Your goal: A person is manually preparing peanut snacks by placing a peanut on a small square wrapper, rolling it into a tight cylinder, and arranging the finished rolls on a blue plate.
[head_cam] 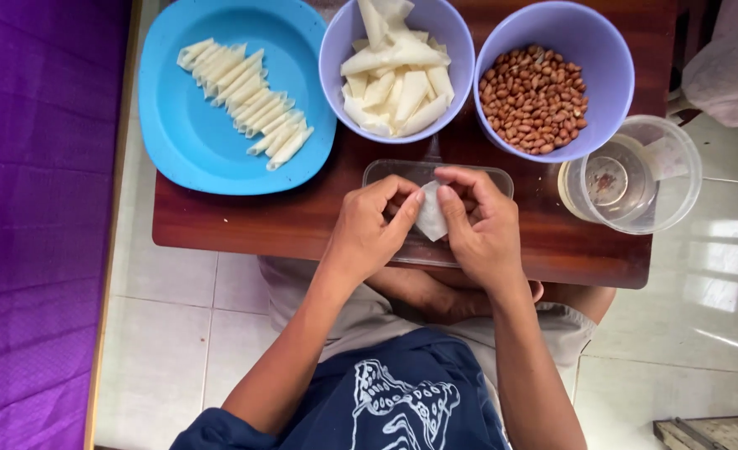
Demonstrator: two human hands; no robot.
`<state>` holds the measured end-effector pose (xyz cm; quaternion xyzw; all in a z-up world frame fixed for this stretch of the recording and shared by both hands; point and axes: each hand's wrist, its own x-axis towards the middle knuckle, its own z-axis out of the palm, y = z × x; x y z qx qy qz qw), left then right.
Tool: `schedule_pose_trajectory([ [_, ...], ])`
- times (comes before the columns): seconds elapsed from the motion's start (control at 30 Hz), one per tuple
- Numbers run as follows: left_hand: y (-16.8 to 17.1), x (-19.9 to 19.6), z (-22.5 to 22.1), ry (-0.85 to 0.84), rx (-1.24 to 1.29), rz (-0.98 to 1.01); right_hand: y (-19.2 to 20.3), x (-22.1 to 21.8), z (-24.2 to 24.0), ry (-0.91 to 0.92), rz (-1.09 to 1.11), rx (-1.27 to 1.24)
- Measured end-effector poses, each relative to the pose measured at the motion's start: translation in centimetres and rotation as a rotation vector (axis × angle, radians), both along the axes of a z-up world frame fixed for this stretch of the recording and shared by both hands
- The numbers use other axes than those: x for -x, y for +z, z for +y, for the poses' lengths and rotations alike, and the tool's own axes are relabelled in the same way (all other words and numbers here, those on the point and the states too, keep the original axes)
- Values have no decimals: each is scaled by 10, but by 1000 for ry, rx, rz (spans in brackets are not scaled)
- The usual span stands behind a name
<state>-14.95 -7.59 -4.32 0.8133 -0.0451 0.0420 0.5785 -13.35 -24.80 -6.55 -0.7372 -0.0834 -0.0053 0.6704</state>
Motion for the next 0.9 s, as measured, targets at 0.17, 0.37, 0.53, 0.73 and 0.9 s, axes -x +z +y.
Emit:
schedule_pose_trajectory([
  [0.17,0,-7,1,-17,-4,6,3,-6,1,-14,-45,35],
  [0.37,1,-3,3,-12,8,-12,-2,0,2,-25,-24,45],
  [0.53,-6,0,2,15,3,-37,-3,-2,2,-37,-65,69],
  [0.73,4,-7,2,-25,104,32,6,-3,4,-6,-58,10],
  [0.9,9,-19,-6,-59,159,-36,16,-8,6,-67,-151,83],
])
